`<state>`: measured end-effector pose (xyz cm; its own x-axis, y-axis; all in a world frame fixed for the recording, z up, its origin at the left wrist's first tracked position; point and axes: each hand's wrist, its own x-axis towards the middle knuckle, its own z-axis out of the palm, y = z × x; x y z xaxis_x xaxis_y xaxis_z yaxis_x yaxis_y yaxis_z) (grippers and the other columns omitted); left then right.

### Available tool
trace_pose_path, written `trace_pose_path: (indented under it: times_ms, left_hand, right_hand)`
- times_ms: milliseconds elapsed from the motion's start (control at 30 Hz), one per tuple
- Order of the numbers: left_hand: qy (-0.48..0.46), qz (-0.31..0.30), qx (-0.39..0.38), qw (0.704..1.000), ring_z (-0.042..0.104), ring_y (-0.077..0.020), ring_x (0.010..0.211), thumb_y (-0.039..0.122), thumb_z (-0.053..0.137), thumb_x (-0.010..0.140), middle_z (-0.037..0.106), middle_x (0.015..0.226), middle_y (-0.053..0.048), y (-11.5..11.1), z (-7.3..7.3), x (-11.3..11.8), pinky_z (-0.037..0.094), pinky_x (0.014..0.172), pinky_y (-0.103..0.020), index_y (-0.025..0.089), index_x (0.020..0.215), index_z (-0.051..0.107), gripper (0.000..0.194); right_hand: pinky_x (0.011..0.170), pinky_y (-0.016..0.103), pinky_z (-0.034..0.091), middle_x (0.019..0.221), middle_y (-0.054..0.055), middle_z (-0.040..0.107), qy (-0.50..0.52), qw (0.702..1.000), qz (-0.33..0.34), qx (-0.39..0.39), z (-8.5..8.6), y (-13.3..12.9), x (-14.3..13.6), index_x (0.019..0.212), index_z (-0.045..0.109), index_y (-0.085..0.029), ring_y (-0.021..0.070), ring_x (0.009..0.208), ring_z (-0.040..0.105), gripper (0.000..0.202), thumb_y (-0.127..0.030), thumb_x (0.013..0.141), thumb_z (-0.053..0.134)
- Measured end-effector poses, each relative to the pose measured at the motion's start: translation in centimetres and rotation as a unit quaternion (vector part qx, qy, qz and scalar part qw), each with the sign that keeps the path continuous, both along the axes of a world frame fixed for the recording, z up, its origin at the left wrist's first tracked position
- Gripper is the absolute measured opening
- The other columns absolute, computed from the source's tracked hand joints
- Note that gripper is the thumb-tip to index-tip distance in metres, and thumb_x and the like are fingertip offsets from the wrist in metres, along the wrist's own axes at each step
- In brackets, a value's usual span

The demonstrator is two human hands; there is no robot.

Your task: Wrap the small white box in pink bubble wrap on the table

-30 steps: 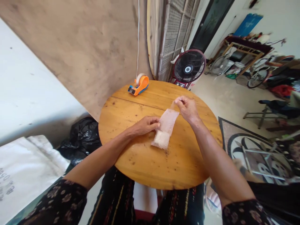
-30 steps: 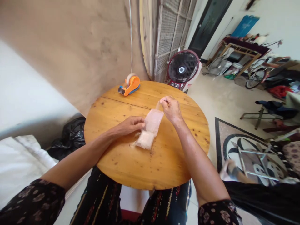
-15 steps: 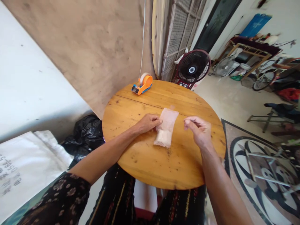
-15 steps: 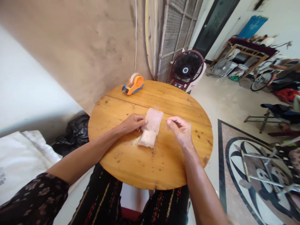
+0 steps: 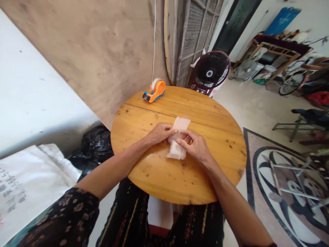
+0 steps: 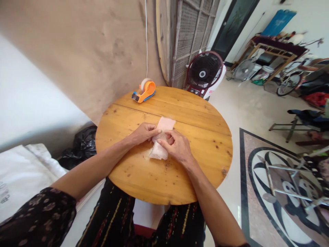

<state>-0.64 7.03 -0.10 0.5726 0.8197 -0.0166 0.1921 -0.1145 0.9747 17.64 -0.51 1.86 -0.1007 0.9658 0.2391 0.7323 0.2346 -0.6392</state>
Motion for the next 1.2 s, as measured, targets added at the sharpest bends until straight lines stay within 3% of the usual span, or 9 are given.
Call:
trace_pose_path:
  times_ms: [133, 267, 467, 600, 800, 900, 967, 1067, 1200]
  left_hand:
    - [-0.053, -0.05, -0.011, 0.997, 0.042, -0.0062, 0.047, 0.048, 0.061, 0.08, 0.048, 0.055, 0.005, -0.3, 0.0, 0.0, 0.029, 0.046, -0.019, 0.015, 0.068, 0.053, 0.036]
    - [-0.103, -0.082, -0.015, 0.991, 0.047, -0.0076, 0.058, 0.044, 0.061, 0.081, 0.055, 0.067, 0.002, -0.2, -0.1, -0.1, 0.035, 0.055, -0.02, 0.013, 0.079, 0.061, 0.032]
    - [0.009, 0.064, 0.073, 0.995, 0.041, -0.0085, 0.053, 0.039, 0.053, 0.083, 0.047, 0.057, 0.005, 0.8, -1.2, -0.5, 0.031, 0.052, -0.021, 0.015, 0.069, 0.056, 0.028]
    - [0.061, 0.103, 0.156, 0.981, 0.044, -0.0093, 0.058, 0.032, 0.05, 0.082, 0.048, 0.058, 0.004, 1.0, -1.2, -0.5, 0.033, 0.056, -0.021, 0.015, 0.063, 0.053, 0.026]
    - [0.099, 0.144, 0.139, 0.975, 0.043, -0.0083, 0.052, 0.041, 0.059, 0.079, 0.05, 0.054, 0.003, 0.6, -0.3, -0.8, 0.029, 0.05, -0.021, 0.015, 0.06, 0.055, 0.033]
    - [0.081, 0.105, 0.116, 0.984, 0.034, -0.0066, 0.045, 0.05, 0.058, 0.08, 0.04, 0.046, 0.005, 0.1, 0.3, -0.9, 0.023, 0.046, -0.022, 0.016, 0.048, 0.043, 0.049]
    - [0.029, 0.066, 0.096, 0.993, 0.038, -0.0067, 0.047, 0.051, 0.057, 0.081, 0.044, 0.048, 0.004, -0.3, 0.7, -1.0, 0.026, 0.048, -0.021, 0.015, 0.051, 0.047, 0.048]
    - [-0.024, 0.012, 0.099, 0.995, 0.048, -0.0092, 0.058, 0.048, 0.061, 0.078, 0.057, 0.064, 0.0, -0.7, 1.1, -1.2, 0.036, 0.056, -0.021, 0.013, 0.068, 0.061, 0.037]
    - [0.052, -0.039, 0.166, 0.984, 0.048, -0.0106, 0.063, 0.048, 0.073, 0.069, 0.056, 0.073, 0.001, -0.7, 1.2, -1.4, 0.037, 0.058, -0.021, 0.015, 0.094, 0.065, 0.042]
  right_hand:
    - [0.061, 0.028, 0.04, 0.078, 0.002, 0.066, -0.011, 0.998, -0.034, -0.06, 0.0, 0.4, -0.5, 0.094, 0.065, -0.019, 0.0161, 0.066, 0.056, 0.04, -0.055, 0.077, 0.064]
    - [0.057, 0.026, 0.036, 0.067, -0.001, 0.058, 0.069, 0.996, -0.023, -0.056, -0.4, 0.7, -0.3, 0.076, 0.06, -0.019, 0.0143, 0.061, 0.051, 0.031, -0.048, 0.084, 0.055]
    - [0.058, 0.026, 0.036, 0.061, -0.002, 0.051, 0.198, 0.978, -0.057, -0.007, -0.4, 0.9, 2.6, 0.065, 0.052, -0.02, 0.0129, 0.059, 0.046, 0.027, -0.039, 0.085, 0.051]
    - [0.052, 0.026, 0.03, 0.054, -0.004, 0.046, 0.128, 0.986, -0.103, -0.032, -0.4, 0.9, 4.6, 0.059, 0.048, -0.021, 0.0117, 0.052, 0.04, 0.029, -0.038, 0.082, 0.051]
    - [0.056, 0.027, 0.032, 0.058, 0.0, 0.057, -0.039, 0.985, -0.149, -0.075, -0.9, 1.2, 5.1, 0.063, 0.057, -0.02, 0.0152, 0.057, 0.05, 0.019, -0.029, 0.078, 0.048]
    - [0.058, 0.027, 0.03, 0.065, 0.003, 0.062, -0.102, 0.979, -0.159, -0.078, -0.9, 1.2, 4.8, 0.065, 0.057, -0.02, 0.0173, 0.065, 0.054, 0.015, -0.024, 0.076, 0.048]
    - [0.058, 0.026, 0.029, 0.068, 0.004, 0.063, -0.124, 0.976, -0.165, -0.076, -0.9, 1.2, 4.6, 0.066, 0.056, -0.02, 0.0182, 0.068, 0.055, 0.014, -0.023, 0.076, 0.048]
    - [0.056, 0.027, 0.028, 0.067, 0.004, 0.062, -0.142, 0.97, -0.18, -0.08, -0.9, 1.3, 4.5, 0.066, 0.055, -0.021, 0.0182, 0.065, 0.053, 0.014, -0.023, 0.077, 0.047]
    - [0.055, 0.027, 0.026, 0.067, 0.005, 0.063, -0.157, 0.966, -0.188, -0.076, -0.8, 1.3, 4.3, 0.067, 0.055, -0.021, 0.0183, 0.064, 0.053, 0.013, -0.02, 0.077, 0.046]
